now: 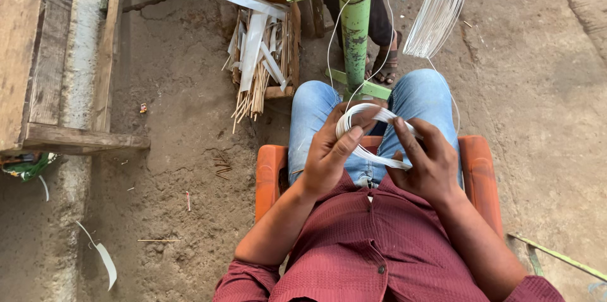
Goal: The person sits on a chair and winds white string from a machine onto their fingers, then uses a thin wooden stick to guide the string onto a spool. They repeat this process, handling the string and stick with both hands.
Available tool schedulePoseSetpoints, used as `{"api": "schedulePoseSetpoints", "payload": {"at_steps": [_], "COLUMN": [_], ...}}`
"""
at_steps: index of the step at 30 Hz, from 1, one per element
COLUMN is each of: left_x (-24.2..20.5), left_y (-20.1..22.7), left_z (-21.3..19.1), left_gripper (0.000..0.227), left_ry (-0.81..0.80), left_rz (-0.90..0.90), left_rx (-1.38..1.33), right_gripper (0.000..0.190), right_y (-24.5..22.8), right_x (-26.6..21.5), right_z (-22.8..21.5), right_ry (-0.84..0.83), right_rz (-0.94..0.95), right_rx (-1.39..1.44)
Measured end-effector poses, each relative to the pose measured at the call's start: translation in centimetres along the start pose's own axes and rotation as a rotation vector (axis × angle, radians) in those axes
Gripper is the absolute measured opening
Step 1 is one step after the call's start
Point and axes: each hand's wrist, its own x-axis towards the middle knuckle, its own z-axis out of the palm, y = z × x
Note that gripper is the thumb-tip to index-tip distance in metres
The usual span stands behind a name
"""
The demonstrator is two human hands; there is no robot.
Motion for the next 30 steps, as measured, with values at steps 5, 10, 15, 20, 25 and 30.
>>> {"api": "schedulePoseSetpoints", "payload": {"at_steps": [5, 10, 15, 20, 25, 30], "left_x": [0.0, 0.0, 0.7, 2.3, 3.1, 3.1], "left_y": [1.4, 0.4, 0.4, 2.2, 3.2, 2.4], "left_z": [-0.9, 0.2, 0.0, -0.6, -0.3, 0.7], "left_gripper": [0.039, 0.038, 0.040, 0.041, 0.042, 0.043], "left_ry": [0.083, 0.047, 0.072, 0.059, 0.039, 0.055], "left_rz": [-0.375, -0.149, -0.076, -0.026, -0.027, -0.048], "left_rx": [-0.225, -0.331, -0.328, -0.186, -0.044, -0.079], "right_gripper": [0.080, 0.085, 0.101, 0.073, 0.072, 0.067], "right_y": [1.9, 1.8, 3.2, 8.0, 15.3, 21.0], "right_x": [-0.7, 0.6, 2.1, 2.8, 0.3, -1.6], "right_z": [0.5, 1.7, 2.0, 4.2, 5.0, 6.8], "right_ry": [0.006, 0.012, -0.010, 0.476, 0.465, 0.492], "right_rz": [-0.039, -0.038, -0.162, -0.235, 0.558, 0.954], "right_rx": [-0.088, 0.066, 0.235, 0.592, 0.843, 0.990]}}
